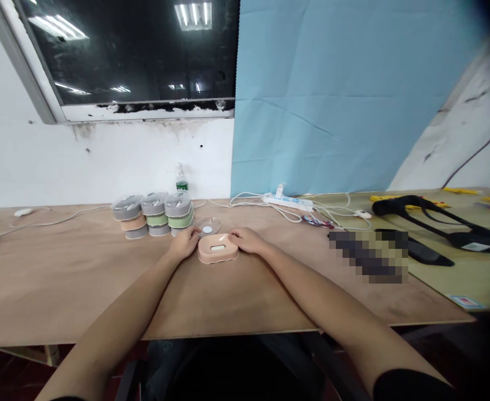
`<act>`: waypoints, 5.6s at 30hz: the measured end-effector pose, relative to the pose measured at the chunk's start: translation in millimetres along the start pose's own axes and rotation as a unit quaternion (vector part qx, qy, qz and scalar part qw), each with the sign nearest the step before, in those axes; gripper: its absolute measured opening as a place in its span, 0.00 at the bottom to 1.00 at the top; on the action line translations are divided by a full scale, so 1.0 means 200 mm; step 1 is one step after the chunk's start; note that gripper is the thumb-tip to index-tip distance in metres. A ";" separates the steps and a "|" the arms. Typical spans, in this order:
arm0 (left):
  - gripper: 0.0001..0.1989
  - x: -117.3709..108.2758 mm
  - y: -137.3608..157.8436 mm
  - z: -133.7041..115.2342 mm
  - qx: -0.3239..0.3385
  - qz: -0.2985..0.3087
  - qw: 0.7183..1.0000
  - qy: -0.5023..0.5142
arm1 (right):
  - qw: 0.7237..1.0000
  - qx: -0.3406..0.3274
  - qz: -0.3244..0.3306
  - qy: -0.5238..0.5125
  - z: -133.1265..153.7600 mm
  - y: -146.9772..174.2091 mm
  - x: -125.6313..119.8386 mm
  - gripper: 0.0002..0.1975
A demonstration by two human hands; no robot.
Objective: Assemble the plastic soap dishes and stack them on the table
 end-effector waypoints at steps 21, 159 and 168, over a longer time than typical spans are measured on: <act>0.17 -0.26 0.06 -0.29 0.144 -0.120 0.981 -0.038 | 0.971 0.062 -0.231 -0.019 -0.06 0.06 -0.26 0.26; 0.40 0.10 0.04 -0.25 0.145 0.136 0.965 -0.173 | 0.990 -0.112 -0.047 0.075 0.19 0.07 0.06 0.18; 0.36 0.16 0.08 -0.45 0.238 0.170 0.947 -0.130 | 0.979 -0.091 -0.183 -0.010 0.13 0.08 -0.14 0.22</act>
Point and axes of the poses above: each hand's wrist, its own y-axis away from the middle knuckle, its own x-axis out of the palm, z = x × y, the point moved 10 cm from there along -y, towards the middle knuckle, and after that the axes turned 14 degrees about x, right-handed, at the moved point
